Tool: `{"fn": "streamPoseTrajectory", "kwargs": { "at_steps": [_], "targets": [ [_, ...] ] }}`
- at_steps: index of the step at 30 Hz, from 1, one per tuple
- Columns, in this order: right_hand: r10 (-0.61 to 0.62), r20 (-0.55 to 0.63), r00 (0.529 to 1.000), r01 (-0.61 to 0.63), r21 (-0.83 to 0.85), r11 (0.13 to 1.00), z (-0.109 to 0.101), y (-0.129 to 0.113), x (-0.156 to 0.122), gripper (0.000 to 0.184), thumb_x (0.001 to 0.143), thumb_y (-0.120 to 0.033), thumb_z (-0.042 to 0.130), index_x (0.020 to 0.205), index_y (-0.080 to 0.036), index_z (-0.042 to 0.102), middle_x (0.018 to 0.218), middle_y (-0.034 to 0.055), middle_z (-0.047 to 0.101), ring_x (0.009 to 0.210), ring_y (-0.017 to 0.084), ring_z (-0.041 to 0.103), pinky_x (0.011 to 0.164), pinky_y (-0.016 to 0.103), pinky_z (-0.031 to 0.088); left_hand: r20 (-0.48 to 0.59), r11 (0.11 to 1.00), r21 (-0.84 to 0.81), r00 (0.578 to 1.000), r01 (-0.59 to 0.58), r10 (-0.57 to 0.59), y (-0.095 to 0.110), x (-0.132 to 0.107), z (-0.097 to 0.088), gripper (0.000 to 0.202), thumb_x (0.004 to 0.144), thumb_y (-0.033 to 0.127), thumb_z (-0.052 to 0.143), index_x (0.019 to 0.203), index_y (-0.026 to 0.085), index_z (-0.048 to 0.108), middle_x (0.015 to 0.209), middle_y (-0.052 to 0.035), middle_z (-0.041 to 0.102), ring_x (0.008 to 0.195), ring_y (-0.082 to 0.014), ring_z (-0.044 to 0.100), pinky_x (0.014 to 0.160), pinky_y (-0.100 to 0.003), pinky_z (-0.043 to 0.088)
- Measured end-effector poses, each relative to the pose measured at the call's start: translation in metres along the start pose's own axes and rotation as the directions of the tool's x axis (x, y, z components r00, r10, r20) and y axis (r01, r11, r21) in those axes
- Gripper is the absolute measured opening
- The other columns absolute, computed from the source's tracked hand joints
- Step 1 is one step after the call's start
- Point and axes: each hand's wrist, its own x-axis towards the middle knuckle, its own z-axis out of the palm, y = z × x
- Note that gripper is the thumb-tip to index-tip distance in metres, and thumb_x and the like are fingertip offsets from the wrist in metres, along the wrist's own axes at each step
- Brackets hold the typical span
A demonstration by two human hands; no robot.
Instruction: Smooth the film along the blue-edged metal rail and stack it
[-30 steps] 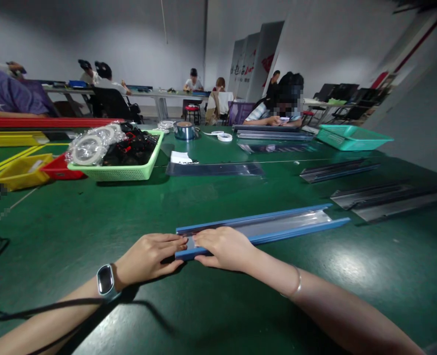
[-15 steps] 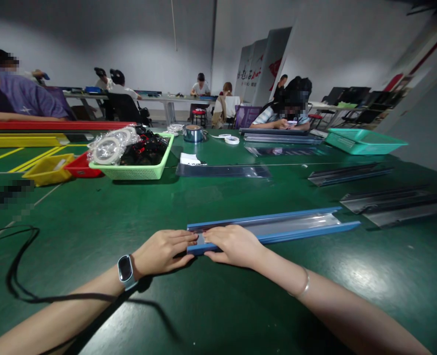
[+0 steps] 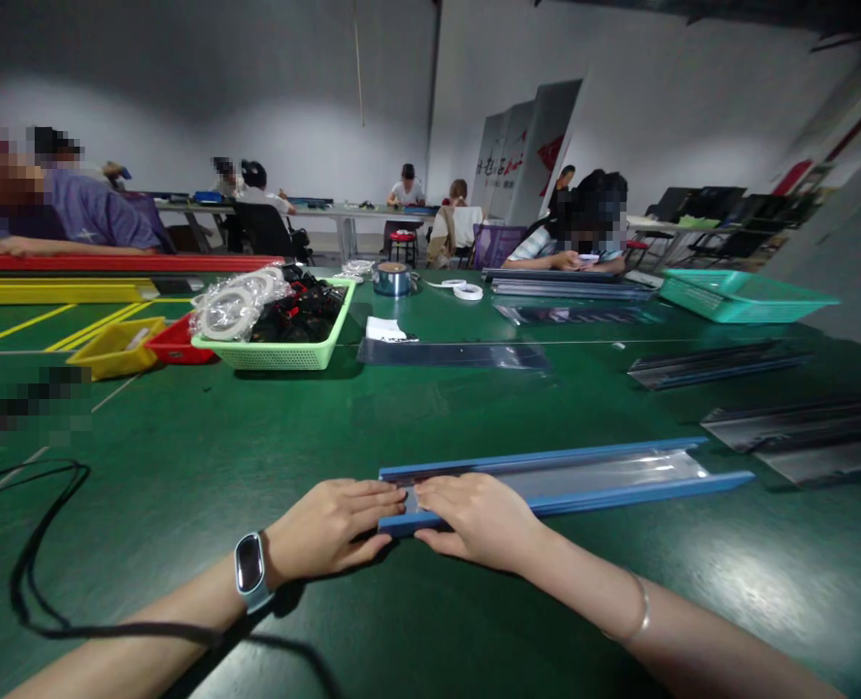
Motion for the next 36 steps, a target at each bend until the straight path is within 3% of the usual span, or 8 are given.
{"fn": "streamPoseTrajectory", "kwargs": {
  "at_steps": [6,12,15,19,25,31,36],
  "targets": [
    [0.050,0.054,0.997,-0.053,0.054,0.997,-0.004,0.001,0.001,0.037,0.087,-0.040,0.051,0.114,-0.016,0.061,0.115,0.0087,0.064,0.105,0.022,0.060,0.091,0.034,0.047,0.094,0.999,-0.009,0.995,0.032,-0.031,-0.004,0.002,-0.001,0.045,0.091,0.037,0.047,0.132,0.021,0.042,0.127,-0.0059,0.055,0.119,-0.0197,0.050,0.106,-0.041,0.036],
    [0.036,0.142,0.989,-0.060,0.167,0.984,-0.023,0.001,0.006,0.032,0.087,-0.033,0.052,0.117,-0.023,0.058,0.120,0.0030,0.062,0.112,0.018,0.055,0.098,0.031,0.042,0.205,0.997,-0.056,0.978,0.050,-0.038,-0.001,0.009,-0.011,0.048,0.093,0.035,0.042,0.138,0.022,0.032,0.138,-0.0044,0.044,0.130,-0.0186,0.038,0.109,-0.041,0.030],
    [0.066,0.089,0.994,-0.078,0.142,0.987,-0.019,0.001,0.004,0.033,0.086,-0.035,0.055,0.116,-0.023,0.060,0.117,0.0025,0.064,0.108,0.018,0.058,0.093,0.031,0.045,0.196,0.995,-0.083,0.980,0.062,-0.045,0.000,0.011,-0.014,0.047,0.093,0.034,0.043,0.138,0.024,0.033,0.136,-0.0033,0.046,0.128,-0.0180,0.040,0.109,-0.041,0.029],
    [0.108,-0.073,0.991,-0.105,0.044,0.993,-0.004,0.001,-0.005,0.033,0.084,-0.040,0.057,0.108,-0.018,0.064,0.108,0.0056,0.068,0.100,0.021,0.063,0.085,0.032,0.050,0.154,0.991,-0.101,0.986,0.083,-0.066,0.003,0.011,-0.014,0.046,0.092,0.031,0.045,0.136,0.025,0.036,0.132,-0.0030,0.052,0.126,-0.0178,0.043,0.110,-0.040,0.027],
    [0.094,-0.214,0.972,-0.100,-0.019,0.995,-0.001,0.001,-0.010,0.033,0.080,-0.042,0.062,0.099,-0.015,0.067,0.098,0.0075,0.070,0.089,0.022,0.066,0.080,0.034,0.051,0.203,0.989,-0.111,0.976,0.099,-0.074,0.000,0.009,-0.013,0.045,0.093,0.035,0.042,0.137,0.026,0.036,0.133,-0.0021,0.050,0.127,-0.0171,0.042,0.111,-0.039,0.025],
    [0.250,-0.134,0.959,-0.261,-0.072,0.963,-0.004,-0.011,-0.010,0.034,0.077,-0.038,0.067,0.102,-0.014,0.066,0.103,0.0107,0.069,0.093,0.025,0.065,0.086,0.038,0.050,0.219,0.988,-0.114,0.973,0.104,-0.077,-0.004,0.005,-0.005,0.046,0.094,0.035,0.040,0.138,0.025,0.034,0.135,-0.0020,0.049,0.129,-0.0171,0.039,0.112,-0.038,0.022],
    [0.280,-0.052,0.959,-0.283,-0.089,0.955,-0.001,-0.014,-0.011,0.038,0.076,-0.034,0.068,0.108,-0.013,0.064,0.108,0.0120,0.067,0.099,0.026,0.063,0.091,0.040,0.049,0.210,0.990,-0.108,0.976,0.086,-0.062,-0.008,0.003,0.000,0.046,0.094,0.035,0.040,0.139,0.024,0.033,0.135,-0.0028,0.048,0.129,-0.0179,0.038,0.111,-0.039,0.022]
  ]
}}
